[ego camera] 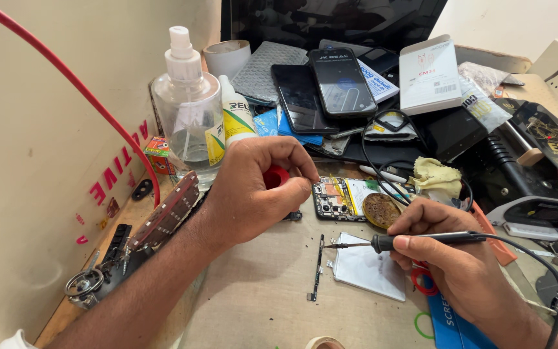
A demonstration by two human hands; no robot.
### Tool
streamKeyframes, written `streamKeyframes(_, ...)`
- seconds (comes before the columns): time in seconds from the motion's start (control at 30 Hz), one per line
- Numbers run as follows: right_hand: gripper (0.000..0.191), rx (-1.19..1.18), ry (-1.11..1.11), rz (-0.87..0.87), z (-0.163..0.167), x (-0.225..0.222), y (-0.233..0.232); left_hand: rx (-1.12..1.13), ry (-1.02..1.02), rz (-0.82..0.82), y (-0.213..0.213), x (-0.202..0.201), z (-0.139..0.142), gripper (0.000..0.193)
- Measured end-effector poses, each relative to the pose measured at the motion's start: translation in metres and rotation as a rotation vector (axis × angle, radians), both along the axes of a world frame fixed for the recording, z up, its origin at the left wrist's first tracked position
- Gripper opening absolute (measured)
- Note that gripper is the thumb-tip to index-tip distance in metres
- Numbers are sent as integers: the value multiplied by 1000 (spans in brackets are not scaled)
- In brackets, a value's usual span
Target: The person solders a small flex-cable component on a phone repair workbench, holding the part steady with one hand while applying a soldering iron to its contacts. They reposition the component and continue soldering along it, with a disassembled phone and repair supplies on the bench.
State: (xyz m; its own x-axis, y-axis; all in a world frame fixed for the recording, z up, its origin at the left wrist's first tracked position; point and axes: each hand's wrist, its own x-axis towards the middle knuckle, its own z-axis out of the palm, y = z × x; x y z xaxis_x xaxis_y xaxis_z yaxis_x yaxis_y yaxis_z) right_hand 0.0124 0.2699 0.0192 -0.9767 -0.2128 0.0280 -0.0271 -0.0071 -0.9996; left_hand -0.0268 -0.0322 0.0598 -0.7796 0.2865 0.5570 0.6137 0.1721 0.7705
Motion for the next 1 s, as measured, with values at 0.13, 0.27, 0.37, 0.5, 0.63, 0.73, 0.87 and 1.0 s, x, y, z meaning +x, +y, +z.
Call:
streamKeyframes(0.13,16,-8,9,11,0,1,1,-14,13,11,0,1,1,11)
streamKeyframes(0.27,16,-1,9,2,-1,1,1,-49,11,48,0,1,1,9)
streamKeyframes(0.37,17,-1,10,6,-2,0,1,-54,68,45,-1,0,0,7)
streamKeyframes(0.5,16,-10,19,16,-3,0,2,-75,71,60,-1,-1,-1,8)
streamKeyframes(0.63,16,-13,24,16,-3,-1,1,-72,99,74,-1,0,-1,8)
streamKeyframes(0.73,16,-9,19,15,-2,-1,1,-80,94,100,0,1,1,8)
streamKeyframes(0.87,16,-11,19,15,-2,0,1,-98,101,109,-1,1,2,9)
streamKeyframes(1.0,16,-5,26,16,-1,0,1,-112,125,120,-1,3,2,10)
